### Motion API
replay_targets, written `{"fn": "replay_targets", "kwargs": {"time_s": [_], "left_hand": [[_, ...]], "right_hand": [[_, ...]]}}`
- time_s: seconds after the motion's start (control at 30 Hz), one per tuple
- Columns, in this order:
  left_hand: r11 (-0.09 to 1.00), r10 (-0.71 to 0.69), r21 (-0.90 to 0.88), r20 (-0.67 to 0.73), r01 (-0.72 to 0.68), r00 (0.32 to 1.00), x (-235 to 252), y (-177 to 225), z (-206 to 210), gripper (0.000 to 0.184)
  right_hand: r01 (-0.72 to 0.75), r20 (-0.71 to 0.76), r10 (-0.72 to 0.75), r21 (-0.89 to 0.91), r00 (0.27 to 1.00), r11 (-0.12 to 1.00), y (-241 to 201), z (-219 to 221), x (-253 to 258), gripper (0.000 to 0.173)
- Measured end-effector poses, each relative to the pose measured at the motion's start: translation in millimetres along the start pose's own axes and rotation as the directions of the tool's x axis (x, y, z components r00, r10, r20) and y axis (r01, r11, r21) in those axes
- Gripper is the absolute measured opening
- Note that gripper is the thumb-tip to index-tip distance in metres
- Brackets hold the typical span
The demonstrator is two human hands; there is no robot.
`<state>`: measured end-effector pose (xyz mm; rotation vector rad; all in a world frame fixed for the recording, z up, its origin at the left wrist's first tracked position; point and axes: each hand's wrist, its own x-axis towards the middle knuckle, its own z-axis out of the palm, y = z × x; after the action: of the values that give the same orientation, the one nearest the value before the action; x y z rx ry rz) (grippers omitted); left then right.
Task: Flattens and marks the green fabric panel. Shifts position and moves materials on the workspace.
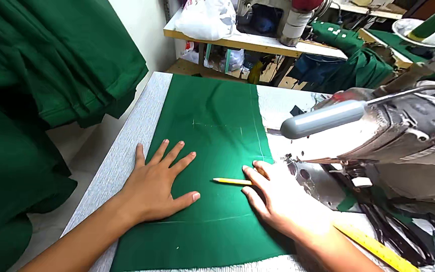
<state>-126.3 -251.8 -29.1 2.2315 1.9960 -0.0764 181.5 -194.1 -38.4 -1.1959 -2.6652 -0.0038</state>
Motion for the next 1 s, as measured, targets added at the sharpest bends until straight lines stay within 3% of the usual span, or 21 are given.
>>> {"fn": "replay_targets", "kwargs": {"time_s": [0.17,0.27,0.37,0.5,0.6,0.7,0.8,0.87,0.93,1.0], "left_hand": [[0.994,0.065,-0.078,-0.197,-0.082,0.978,55.3,-25.7,-9.7,0.090],[0.995,0.063,-0.073,-0.139,-0.073,0.988,90.5,-41.6,-15.3,0.091],[1.000,0.023,-0.011,-0.027,-0.023,0.999,102.3,-49.3,-13.3,0.095],[1.000,0.002,-0.012,0.031,-0.001,1.000,99.7,-51.0,-10.0,0.096],[1.000,-0.005,0.007,0.052,0.005,0.999,101.5,-52.0,-8.6,0.097],[1.000,0.001,0.013,0.047,-0.001,0.999,102.4,-52.1,-7.6,0.098],[1.000,-0.006,0.004,0.072,0.006,0.997,101.0,-50.7,-11.0,0.100],[1.000,0.003,-0.010,0.058,-0.003,0.998,100.2,-50.6,-14.1,0.101],[1.000,0.018,-0.024,0.014,-0.018,1.000,98.4,-52.7,-19.4,0.101],[0.999,0.030,-0.025,-0.024,-0.030,0.999,94.2,-54.3,-23.7,0.100]], "right_hand": [[-0.022,-0.012,0.023,0.010,1.000,1.000,-11.0,-8.8,26.4,0.048],[-0.073,-0.097,0.069,-0.040,0.993,0.996,-10.8,0.3,67.3,0.033],[-0.214,-0.123,0.212,-0.001,0.970,0.977,-1.1,17.0,103.5,0.035],[-0.302,0.020,0.303,-0.033,0.953,0.953,7.7,16.3,115.5,0.028],[-0.304,0.049,0.307,-0.056,0.950,0.951,7.8,16.0,113.0,0.035],[-0.253,-0.083,0.247,-0.077,0.965,0.964,1.8,12.9,98.1,0.035],[-0.101,-0.021,0.099,-0.144,0.995,0.984,-17.4,-32.6,43.7,0.037],[-0.069,0.061,0.074,-0.081,0.995,0.994,-15.8,-58.5,-4.7,0.037],[-0.225,0.211,0.215,0.025,0.954,0.974,-2.6,-84.8,-41.7,0.033],[-0.443,0.363,0.401,0.037,0.841,0.896,20.7,-97.7,-70.5,0.040]]}}
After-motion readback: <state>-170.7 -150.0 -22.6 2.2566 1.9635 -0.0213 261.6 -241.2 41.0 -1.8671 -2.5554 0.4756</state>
